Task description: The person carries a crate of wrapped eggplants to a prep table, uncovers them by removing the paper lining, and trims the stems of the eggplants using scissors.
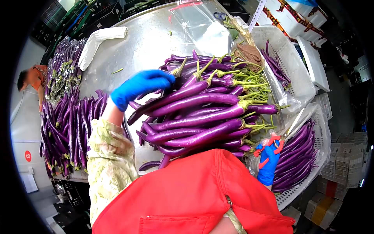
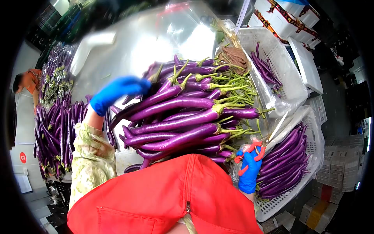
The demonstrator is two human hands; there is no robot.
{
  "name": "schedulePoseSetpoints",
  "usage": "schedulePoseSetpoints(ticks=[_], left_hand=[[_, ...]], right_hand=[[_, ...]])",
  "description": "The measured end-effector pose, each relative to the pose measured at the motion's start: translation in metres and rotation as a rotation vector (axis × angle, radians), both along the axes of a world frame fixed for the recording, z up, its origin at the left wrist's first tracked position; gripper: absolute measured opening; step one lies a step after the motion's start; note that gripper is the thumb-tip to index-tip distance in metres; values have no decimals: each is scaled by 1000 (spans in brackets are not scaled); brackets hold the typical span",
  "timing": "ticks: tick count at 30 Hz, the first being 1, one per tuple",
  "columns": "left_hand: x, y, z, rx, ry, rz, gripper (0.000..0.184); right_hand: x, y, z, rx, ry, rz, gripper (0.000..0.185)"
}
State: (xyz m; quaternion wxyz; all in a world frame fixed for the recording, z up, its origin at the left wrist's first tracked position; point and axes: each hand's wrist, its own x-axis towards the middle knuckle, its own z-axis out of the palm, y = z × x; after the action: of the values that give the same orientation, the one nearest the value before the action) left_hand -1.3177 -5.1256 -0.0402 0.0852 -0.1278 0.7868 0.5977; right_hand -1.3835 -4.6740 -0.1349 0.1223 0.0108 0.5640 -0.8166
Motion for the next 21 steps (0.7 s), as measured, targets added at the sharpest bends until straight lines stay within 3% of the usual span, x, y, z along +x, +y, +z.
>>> schedulePoseSetpoints(ticks=[1, 3, 5, 8, 14, 16, 19, 21], left_hand=[[-6, 16, 0, -183, -71, -154, 37], [-8, 46, 8, -552, -226, -226, 39], [0, 49, 4, -279, -208, -92, 44], [14, 46, -17, -66, -76, 24, 54], [2, 70, -7, -498, -13, -98, 57], [-9, 82, -9, -688, 184, -99, 54], [-1, 105, 0, -799, 194, -100, 64], [3, 109, 5, -737, 80, -118, 75]], right_hand=[[1, 3, -3, -3, 6, -5, 59], [5, 13, -9, -3, 16, -14, 60], [6, 17, -12, -7, 0, -13, 60], [9, 14, -13, -29, -27, -51, 60], [21, -2, -2, -6, -78, 45, 56], [17, -1, -7, 17, -69, 64, 54], [24, -1, -3, 37, -26, 65, 54], [26, 1, -8, 35, -56, 62, 56]])
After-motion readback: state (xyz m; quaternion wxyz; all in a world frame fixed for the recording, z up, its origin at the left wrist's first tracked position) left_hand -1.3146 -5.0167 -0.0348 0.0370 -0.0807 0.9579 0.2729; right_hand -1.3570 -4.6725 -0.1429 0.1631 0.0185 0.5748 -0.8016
